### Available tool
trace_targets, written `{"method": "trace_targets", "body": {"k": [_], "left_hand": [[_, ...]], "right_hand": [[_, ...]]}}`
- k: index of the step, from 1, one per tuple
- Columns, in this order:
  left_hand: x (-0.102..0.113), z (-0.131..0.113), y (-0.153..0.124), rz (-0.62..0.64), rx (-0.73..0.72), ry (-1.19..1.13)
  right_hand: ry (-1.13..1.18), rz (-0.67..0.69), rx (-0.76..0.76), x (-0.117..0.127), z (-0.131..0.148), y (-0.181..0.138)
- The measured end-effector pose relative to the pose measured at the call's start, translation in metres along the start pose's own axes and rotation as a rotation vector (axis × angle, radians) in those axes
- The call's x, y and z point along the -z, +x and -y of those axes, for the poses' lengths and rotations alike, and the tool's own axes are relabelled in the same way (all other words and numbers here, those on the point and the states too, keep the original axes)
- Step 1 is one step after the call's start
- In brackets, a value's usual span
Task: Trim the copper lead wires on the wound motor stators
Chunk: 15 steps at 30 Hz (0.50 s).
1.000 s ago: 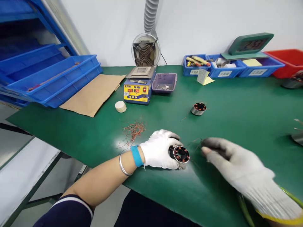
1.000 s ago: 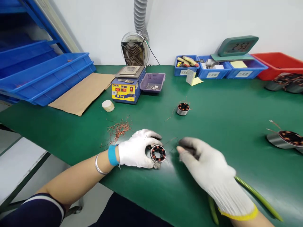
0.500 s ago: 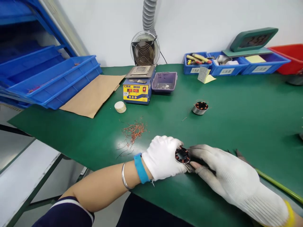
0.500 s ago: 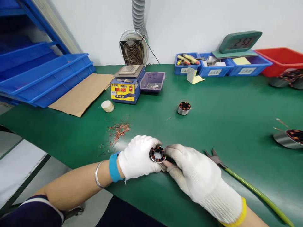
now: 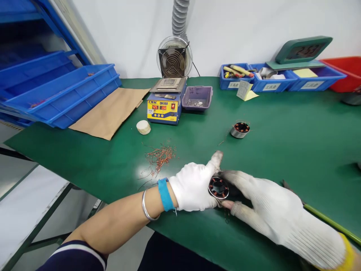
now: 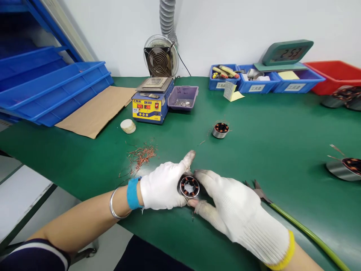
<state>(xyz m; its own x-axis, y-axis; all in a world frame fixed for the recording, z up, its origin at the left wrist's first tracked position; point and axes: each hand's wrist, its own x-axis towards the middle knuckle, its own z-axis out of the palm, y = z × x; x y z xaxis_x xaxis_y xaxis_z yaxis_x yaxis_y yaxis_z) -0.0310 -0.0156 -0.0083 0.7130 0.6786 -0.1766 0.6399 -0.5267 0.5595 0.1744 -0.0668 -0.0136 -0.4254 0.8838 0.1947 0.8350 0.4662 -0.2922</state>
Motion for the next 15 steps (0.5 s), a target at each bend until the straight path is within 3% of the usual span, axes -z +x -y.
{"method": "trace_targets", "body": {"k": [4,7,11,15], "left_hand": [[0.001,-0.002,0.0,-0.007,0.016,-0.03],[0.002,-0.003,0.001,-0.009,0.018,-0.023],[0.001,-0.003,0.001,-0.008,0.008,-0.026],[0.0,-0.001,0.002,-0.021,0.002,-0.039]], "right_hand": [[0.086,0.181,-0.224,0.015,0.002,-0.006],[0.092,0.178,-0.31,0.018,-0.001,-0.011],[-0.007,0.064,-0.168,0.011,-0.008,-0.017],[-0.005,0.145,-0.09,0.004,-0.01,-0.018]]}}
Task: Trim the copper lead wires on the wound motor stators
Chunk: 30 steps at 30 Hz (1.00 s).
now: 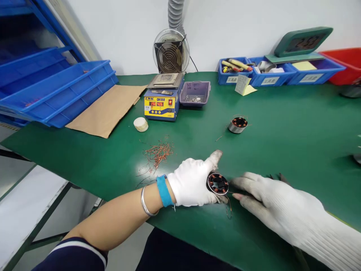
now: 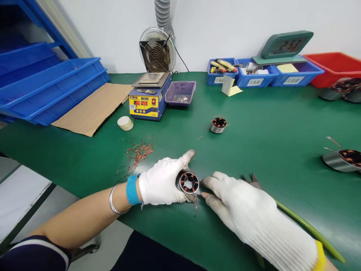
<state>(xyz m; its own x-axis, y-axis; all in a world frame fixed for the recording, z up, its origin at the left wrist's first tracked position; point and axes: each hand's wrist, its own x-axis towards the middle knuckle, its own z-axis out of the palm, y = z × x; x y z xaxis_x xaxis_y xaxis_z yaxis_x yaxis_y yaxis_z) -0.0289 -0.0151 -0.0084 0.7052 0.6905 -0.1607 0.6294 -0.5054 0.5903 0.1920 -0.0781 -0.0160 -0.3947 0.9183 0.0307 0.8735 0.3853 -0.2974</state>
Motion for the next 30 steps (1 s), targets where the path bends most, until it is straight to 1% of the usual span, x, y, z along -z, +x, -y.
{"method": "trace_targets", "body": {"k": [3,6,8,11,14,17,20,22,24,27,30], "left_hand": [[-0.001,0.002,0.001,0.001,-0.001,-0.011],[-0.001,0.005,0.0,0.005,-0.017,-0.085],[0.0,0.007,-0.002,0.0,-0.028,-0.181],[0.004,0.008,-0.002,0.011,-0.048,-0.389],[0.01,0.007,0.002,0.124,0.038,-0.648],[0.014,0.004,0.004,0.277,0.126,-0.808],[0.015,0.003,0.0,0.45,0.178,-0.957],[0.014,0.002,-0.004,0.489,0.216,-1.024],[0.012,0.002,-0.007,0.423,0.232,-1.03],[0.011,-0.001,-0.012,0.255,0.202,-0.992],[0.013,-0.006,-0.015,0.15,0.167,-0.785]], "right_hand": [[0.027,-0.002,-0.038,-0.002,0.003,0.002],[0.175,0.073,-0.108,-0.001,0.007,0.005],[0.287,0.109,-0.154,0.003,0.011,0.007],[0.398,0.105,-0.161,0.01,0.017,0.008],[0.462,0.028,-0.135,0.017,0.023,0.007],[0.473,-0.064,-0.137,0.022,0.026,0.005],[0.48,-0.057,-0.122,0.024,0.029,0.004],[0.496,-0.025,-0.096,0.025,0.03,0.004],[0.506,0.004,-0.083,0.024,0.031,0.004],[0.531,0.044,-0.105,0.022,0.031,0.004],[0.572,0.083,-0.163,0.019,0.03,0.005]]}}
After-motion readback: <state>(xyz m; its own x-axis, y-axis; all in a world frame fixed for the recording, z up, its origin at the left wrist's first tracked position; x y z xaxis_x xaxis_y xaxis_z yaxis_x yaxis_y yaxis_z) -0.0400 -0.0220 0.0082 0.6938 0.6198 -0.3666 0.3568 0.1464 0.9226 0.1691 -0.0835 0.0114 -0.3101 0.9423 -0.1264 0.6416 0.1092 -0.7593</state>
